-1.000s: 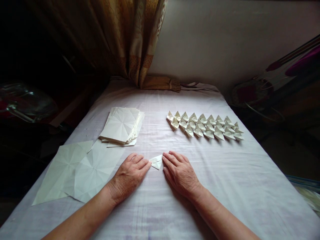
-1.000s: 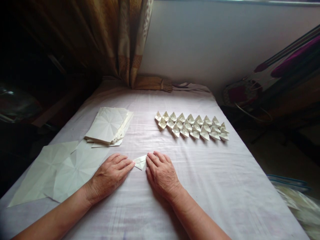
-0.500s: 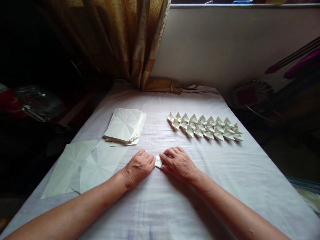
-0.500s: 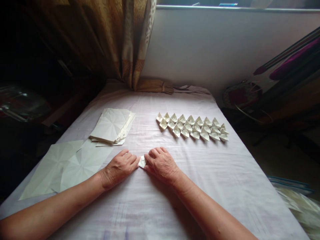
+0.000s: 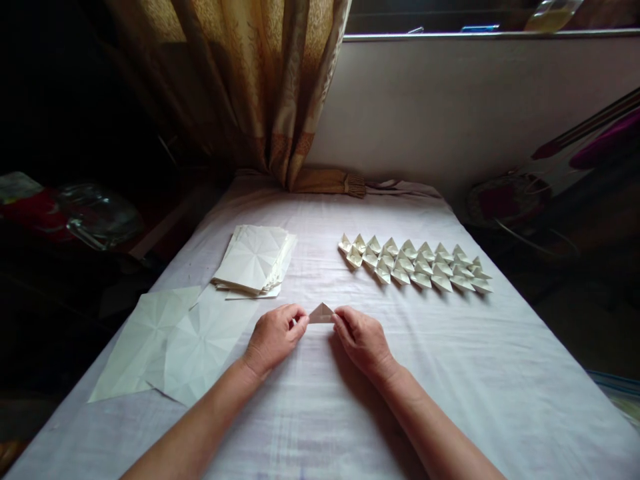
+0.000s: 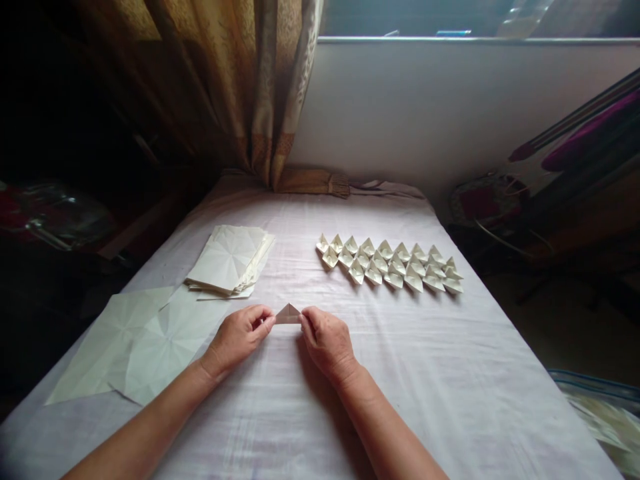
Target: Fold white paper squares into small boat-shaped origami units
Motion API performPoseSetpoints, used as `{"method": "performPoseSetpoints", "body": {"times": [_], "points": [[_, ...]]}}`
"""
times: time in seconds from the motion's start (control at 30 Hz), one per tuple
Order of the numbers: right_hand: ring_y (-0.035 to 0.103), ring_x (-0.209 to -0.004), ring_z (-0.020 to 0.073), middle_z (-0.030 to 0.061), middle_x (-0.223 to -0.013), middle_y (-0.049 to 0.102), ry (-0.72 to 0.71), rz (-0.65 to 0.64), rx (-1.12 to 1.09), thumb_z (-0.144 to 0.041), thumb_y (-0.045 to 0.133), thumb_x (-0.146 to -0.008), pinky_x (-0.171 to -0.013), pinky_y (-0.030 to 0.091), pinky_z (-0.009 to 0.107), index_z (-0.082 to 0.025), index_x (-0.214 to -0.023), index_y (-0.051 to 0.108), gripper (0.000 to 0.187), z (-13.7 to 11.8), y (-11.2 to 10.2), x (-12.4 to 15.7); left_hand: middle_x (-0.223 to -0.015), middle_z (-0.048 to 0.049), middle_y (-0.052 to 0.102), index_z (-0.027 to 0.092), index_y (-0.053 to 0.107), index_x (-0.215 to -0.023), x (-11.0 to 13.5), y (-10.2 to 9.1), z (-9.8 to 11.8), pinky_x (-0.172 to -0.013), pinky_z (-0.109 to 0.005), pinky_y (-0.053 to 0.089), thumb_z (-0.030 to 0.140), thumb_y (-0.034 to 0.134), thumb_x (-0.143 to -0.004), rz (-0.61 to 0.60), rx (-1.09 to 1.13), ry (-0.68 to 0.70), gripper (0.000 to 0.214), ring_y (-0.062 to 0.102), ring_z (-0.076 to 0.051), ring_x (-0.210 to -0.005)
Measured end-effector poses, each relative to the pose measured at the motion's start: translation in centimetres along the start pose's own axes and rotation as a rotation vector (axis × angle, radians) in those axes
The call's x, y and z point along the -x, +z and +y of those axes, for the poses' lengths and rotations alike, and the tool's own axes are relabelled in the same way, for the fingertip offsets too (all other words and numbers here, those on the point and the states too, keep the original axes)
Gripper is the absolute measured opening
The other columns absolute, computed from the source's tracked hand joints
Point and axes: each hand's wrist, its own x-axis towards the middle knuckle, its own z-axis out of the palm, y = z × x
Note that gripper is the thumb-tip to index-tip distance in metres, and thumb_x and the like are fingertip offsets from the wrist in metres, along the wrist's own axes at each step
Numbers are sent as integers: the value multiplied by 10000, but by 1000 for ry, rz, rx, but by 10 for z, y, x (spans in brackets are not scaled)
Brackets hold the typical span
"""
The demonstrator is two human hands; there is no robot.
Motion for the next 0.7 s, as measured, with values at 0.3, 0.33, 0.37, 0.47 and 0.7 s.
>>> {"method": "performPoseSetpoints", "body": {"times": [0.3, 0.33, 0.37, 0.47, 0.7], "points": [[596, -554, 140, -14, -601, 649, 406, 83, -438, -386, 494, -905, -579, 437, 226, -215, -730, 578, 259, -4, -7, 0, -701, 1, 692, 179, 665, -818, -11, 31, -3, -587, -215, 494, 408, 577, -836, 142, 285, -209, 245, 642, -140, -624], [591, -552, 138, -15, -597, 645, 413, 79, -447, -385, 497, -903, -578, 433, 225, -214, -727, 578, 258, -4, -7, 0, -741, -9, 710, 181, 671, -847, -11, 33, -4, -612, -221, 508, 398, 582, -832, 151, 306, -217, 235, 659, -147, -656], [584, -547, 136, -17, -593, 640, 420, 76, -456, -384, 500, -899, -576, 428, 225, -213, -721, 577, 258, -3, -7, -1, -773, -16, 723, 184, 675, -870, -10, 35, -5, -633, -227, 521, 391, 590, -828, 162, 327, -224, 228, 672, -153, -679], [559, -529, 129, -20, -576, 619, 436, 63, -493, -385, 504, -890, -560, 412, 224, -211, -696, 569, 269, -2, -8, -3, -805, -16, 736, 199, 683, -898, -7, 38, -8, -666, -237, 543, 378, 612, -826, 197, 363, -221, 205, 688, -157, -693], [502, -514, 117, -22, -582, 585, 523, 13, -613, -410, 523, -875, -520, 382, 218, -208, -686, 562, 279, 2, -9, -4, -786, 5, 742, 215, 696, -922, -3, 37, -8, -672, -208, 548, 313, 587, -894, 220, 204, -64, 149, 696, -137, -669]]}}
